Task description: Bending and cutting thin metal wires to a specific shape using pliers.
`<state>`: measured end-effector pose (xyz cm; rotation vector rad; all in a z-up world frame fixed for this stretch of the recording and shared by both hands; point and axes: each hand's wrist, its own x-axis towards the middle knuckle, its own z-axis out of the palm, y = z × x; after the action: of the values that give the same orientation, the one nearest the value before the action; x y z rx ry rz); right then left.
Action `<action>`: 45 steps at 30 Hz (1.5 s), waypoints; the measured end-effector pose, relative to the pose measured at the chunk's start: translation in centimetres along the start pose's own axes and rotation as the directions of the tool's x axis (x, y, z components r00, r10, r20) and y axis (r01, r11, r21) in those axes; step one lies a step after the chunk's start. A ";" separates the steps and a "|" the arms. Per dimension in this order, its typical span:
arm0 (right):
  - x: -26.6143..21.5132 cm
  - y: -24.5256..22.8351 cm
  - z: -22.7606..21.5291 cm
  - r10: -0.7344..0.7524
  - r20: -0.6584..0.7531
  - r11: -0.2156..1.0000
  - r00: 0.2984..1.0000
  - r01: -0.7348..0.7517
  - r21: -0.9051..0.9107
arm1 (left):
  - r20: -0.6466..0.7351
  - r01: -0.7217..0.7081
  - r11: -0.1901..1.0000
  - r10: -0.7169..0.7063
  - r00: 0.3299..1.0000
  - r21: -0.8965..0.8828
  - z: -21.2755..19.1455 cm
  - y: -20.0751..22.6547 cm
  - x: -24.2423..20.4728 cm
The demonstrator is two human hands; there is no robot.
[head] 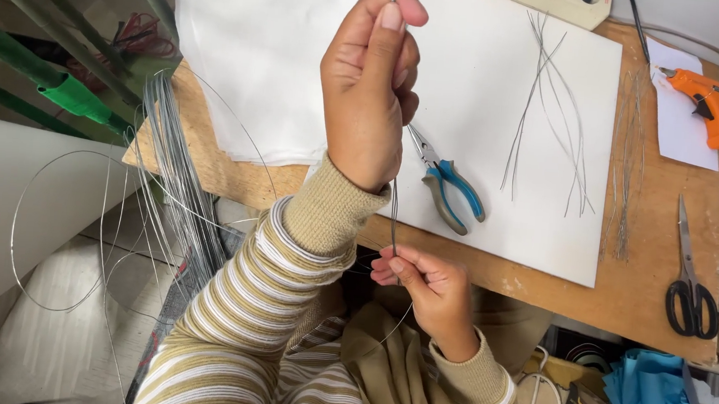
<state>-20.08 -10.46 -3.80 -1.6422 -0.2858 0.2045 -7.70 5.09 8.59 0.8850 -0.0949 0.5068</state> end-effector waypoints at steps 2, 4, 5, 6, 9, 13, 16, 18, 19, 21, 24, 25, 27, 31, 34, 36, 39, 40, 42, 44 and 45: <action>0.0 -0.2 0.2 -0.075 -0.040 0.995 0.996 0.071 -0.075 | 0.014 0.032 0.999 -0.031 0.999 -0.038 0.1 0.6 0.2; 0.0 -0.5 0.2 -0.151 -0.076 0.978 0.986 0.138 -0.154 | 0.031 0.064 0.995 -0.062 0.998 -0.076 0.2 1.1 0.3; 0.0 -0.7 0.1 -0.260 -0.087 0.935 0.962 0.228 -0.272 | 0.045 0.096 0.988 -0.091 0.995 -0.124 0.1 1.2 0.3; 0.1 -0.9 0.1 -0.365 -0.081 0.869 0.927 0.309 -0.386 | 0.059 0.126 0.977 -0.118 0.991 -0.171 0.1 1.4 0.4; 0.2 -0.2 0.3 -0.376 -0.079 0.860 0.923 0.316 -0.402 | 0.060 0.130 0.972 -0.121 0.991 -0.193 0.5 1.4 0.1; 0.2 -0.2 0.5 -0.305 -0.068 0.899 0.950 0.263 -0.351 | 0.029 0.086 0.988 -0.083 0.996 -0.126 0.5 0.9 -0.5; 0.3 -0.7 -0.1 -0.142 -0.047 0.963 0.989 0.127 -0.238 | 0.009 -0.051 0.993 0.050 0.999 0.103 0.4 1.1 -1.2; 0.7 -2.0 -1.0 -0.178 -0.062 0.905 0.982 0.138 -0.402 | 0.088 -0.240 0.923 0.224 0.971 0.302 0.3 1.5 -1.8; 1.1 -3.6 -1.2 -0.179 -0.062 0.906 0.982 0.139 -0.400 | 0.089 -0.241 0.922 0.224 0.970 0.303 0.3 1.3 -2.2; 1.9 -6.9 -1.8 -0.375 -0.193 0.887 0.907 0.290 -0.360 | 0.200 -0.322 0.899 0.271 0.942 0.297 0.5 0.7 -2.8; 3.2 -12.9 -2.7 -0.519 -0.282 0.835 0.807 0.410 -0.366 | 0.237 -0.252 0.885 0.168 0.957 0.392 1.9 2.9 -5.0; 3.7 -13.8 -3.3 -0.523 -0.287 0.834 0.803 0.411 -0.369 | 0.243 -0.255 0.886 0.168 0.955 0.388 2.2 3.1 -5.6; 4.6 -15.6 -4.5 -0.691 -0.195 0.699 0.696 0.574 -0.428 | 0.297 -0.227 0.892 0.111 0.948 0.390 2.8 3.5 -6.6; 6.3 -19.3 -4.0 -0.756 -0.037 0.562 0.654 0.619 -0.548 | 0.323 -0.209 0.886 0.072 0.944 0.414 3.9 4.5 -7.4; 6.8 -20.5 -3.6 -0.747 -0.030 0.560 0.664 0.604 -0.568 | 0.335 -0.193 0.895 0.052 0.941 0.403 4.3 4.7 -7.5; 6.9 -20.8 -3.9 -0.781 0.047 0.477 0.623 0.642 -0.600 | 0.341 -0.167 0.902 0.023 0.940 0.399 4.4 4.8 -7.5; 7.1 -21.0 -4.0 -0.803 0.119 0.378 0.585 0.653 -0.656 | 0.333 -0.170 0.903 0.032 0.943 0.394 4.5 4.8 -7.3; 7.2 -21.0 -4.1 -0.801 0.119 0.380 0.587 0.652 -0.656 | 0.331 -0.167 0.903 0.030 0.943 0.395 4.5 4.8 -7.1; 7.3 -21.1 -4.3 -0.804 0.183 0.331 0.566 0.682 -0.652 | 0.343 -0.155 0.933 0.037 0.939 0.325 4.5 4.9 -6.9; 7.4 -20.9 -5.2 -0.789 0.235 0.302 0.567 0.692 -0.656 | 0.353 -0.152 0.950 0.048 0.934 0.273 4.6 4.6 -6.3; 7.5 -20.8 -5.7 -0.774 0.287 0.268 0.564 0.704 -0.658 | 0.365 -0.153 0.964 0.065 0.929 0.217 4.7 4.4 -6.0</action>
<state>-12.54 -12.03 17.75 -2.0802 -1.1792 -0.8525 -14.39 1.52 13.03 1.2119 -0.4229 0.4640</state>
